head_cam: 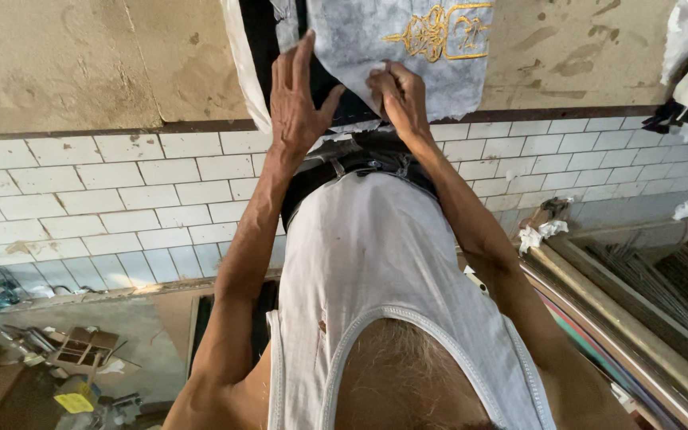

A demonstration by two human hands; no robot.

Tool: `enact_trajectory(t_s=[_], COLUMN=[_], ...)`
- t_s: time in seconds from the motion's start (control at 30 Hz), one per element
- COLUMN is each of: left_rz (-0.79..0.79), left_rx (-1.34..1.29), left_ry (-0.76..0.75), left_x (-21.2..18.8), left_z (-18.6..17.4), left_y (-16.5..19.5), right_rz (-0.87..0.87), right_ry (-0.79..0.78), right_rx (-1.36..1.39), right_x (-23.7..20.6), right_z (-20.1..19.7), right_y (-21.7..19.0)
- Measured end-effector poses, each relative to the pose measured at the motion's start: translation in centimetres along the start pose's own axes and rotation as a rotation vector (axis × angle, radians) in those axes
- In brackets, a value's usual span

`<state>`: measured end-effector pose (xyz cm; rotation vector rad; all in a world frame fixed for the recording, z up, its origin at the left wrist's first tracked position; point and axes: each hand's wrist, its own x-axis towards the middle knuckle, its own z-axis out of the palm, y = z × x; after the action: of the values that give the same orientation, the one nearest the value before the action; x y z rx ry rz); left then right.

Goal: The person peels a translucent transfer paper with gold Arabic calligraphy off a black fabric surface on a workbench. They repeatedly lift, smooth, and remove sections of the paper by hand, leaving the gold design adhered to the fabric. The person handles the fabric and paper throughout, occasionally repositioning the material on the table.

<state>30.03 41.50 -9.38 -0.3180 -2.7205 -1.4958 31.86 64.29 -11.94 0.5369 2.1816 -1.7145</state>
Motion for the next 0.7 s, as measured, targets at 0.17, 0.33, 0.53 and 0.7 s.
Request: enact_trajectory(t_s=[0.17, 0.33, 0.53, 0.7], left_rz=[0.35, 0.479, 0.469, 0.35], left_rx=[0.331, 0.27, 0.393, 0.486], left_ry=[-0.062, -0.133, -0.204, -0.385], left_x=[-0.3, -0.5, 0.2, 0.5], left_z=[0.3, 1.9, 2.5, 2.1], left_y=[-0.7, -2.8, -2.9, -1.9], right_rz=[-0.317, -0.507, -0.808, -0.703], right_ry=[0.215, 0.167, 0.238, 0.06], right_rx=[-0.389, -0.592, -0.825, -0.692], right_x=[0.2, -1.1, -2.8, 1.6], right_z=[1.3, 1.8, 2.0, 0.0], right_y=[0.7, -3.3, -5.9, -3.2])
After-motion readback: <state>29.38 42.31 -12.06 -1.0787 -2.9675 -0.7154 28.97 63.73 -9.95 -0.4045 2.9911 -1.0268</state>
